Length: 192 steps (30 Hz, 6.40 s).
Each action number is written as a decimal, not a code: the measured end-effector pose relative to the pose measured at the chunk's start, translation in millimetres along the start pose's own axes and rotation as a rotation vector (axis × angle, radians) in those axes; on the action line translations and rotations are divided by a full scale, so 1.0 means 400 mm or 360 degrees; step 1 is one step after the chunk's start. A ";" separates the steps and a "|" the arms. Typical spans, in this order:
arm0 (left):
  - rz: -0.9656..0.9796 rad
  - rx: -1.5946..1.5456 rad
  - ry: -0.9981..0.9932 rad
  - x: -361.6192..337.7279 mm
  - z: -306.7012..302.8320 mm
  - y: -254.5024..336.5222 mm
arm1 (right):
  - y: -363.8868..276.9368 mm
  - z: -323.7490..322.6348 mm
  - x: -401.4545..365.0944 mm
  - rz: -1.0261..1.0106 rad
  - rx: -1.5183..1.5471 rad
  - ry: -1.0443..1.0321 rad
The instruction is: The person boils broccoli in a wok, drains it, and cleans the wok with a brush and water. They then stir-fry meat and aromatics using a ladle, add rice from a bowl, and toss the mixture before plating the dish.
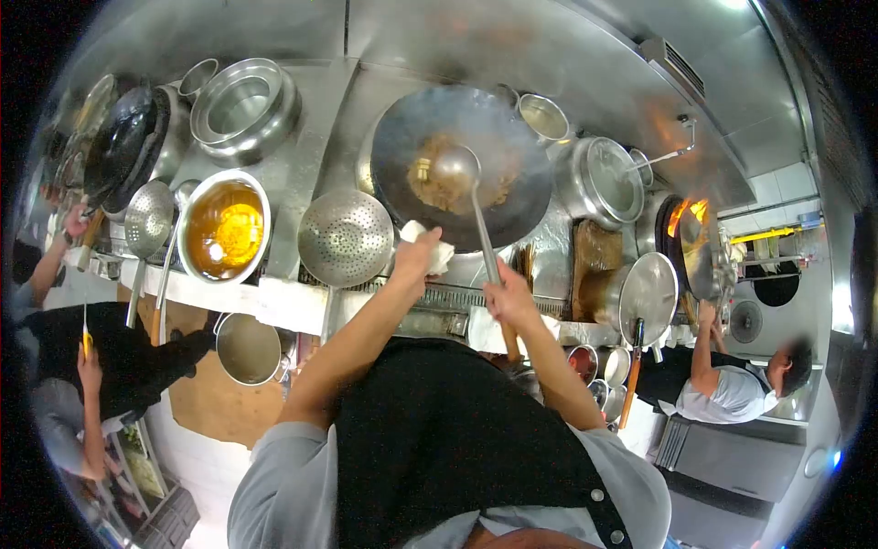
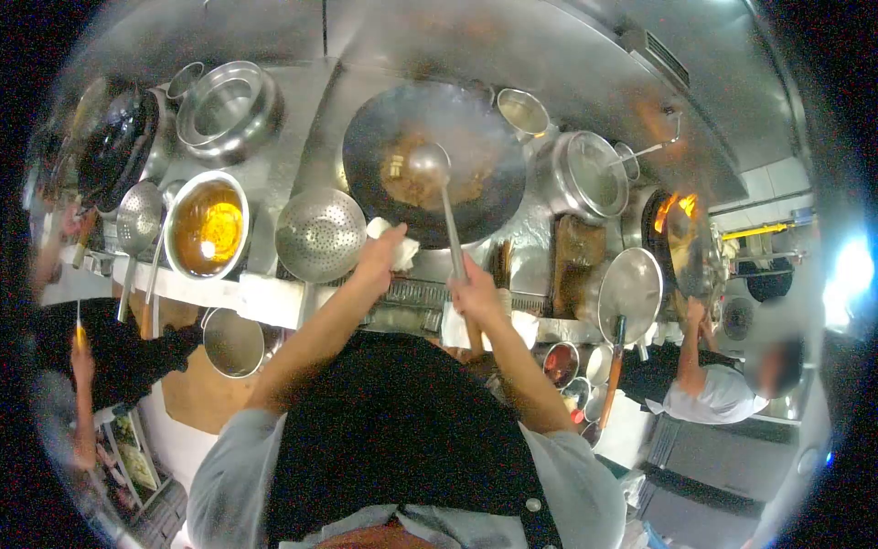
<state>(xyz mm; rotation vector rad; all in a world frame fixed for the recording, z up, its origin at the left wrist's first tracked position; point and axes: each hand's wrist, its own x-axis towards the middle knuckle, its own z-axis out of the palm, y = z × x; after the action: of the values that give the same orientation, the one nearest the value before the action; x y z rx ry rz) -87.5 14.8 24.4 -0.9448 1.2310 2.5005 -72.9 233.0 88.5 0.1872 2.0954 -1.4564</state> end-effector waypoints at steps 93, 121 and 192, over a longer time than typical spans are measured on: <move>0.0027 0.0073 0.0873 -0.276 -0.358 -0.128 | -0.221 -0.144 0.695 -0.0678 -0.2325 -0.0218; 0.0001 -0.0051 -0.0210 -0.109 -0.248 -0.021 | 0.172 -0.032 0.067 -0.0573 -0.0751 0.0563; 0.0000 0.0125 -0.0183 -0.049 -0.101 0.048 | 0.028 0.047 -0.354 -0.0605 0.0267 0.0400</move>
<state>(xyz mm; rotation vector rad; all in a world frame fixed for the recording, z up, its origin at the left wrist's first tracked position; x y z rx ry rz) -61.9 -26.5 30.9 -0.7716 1.2824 2.4486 55.8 249.6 149.4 0.0360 2.2981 -1.9216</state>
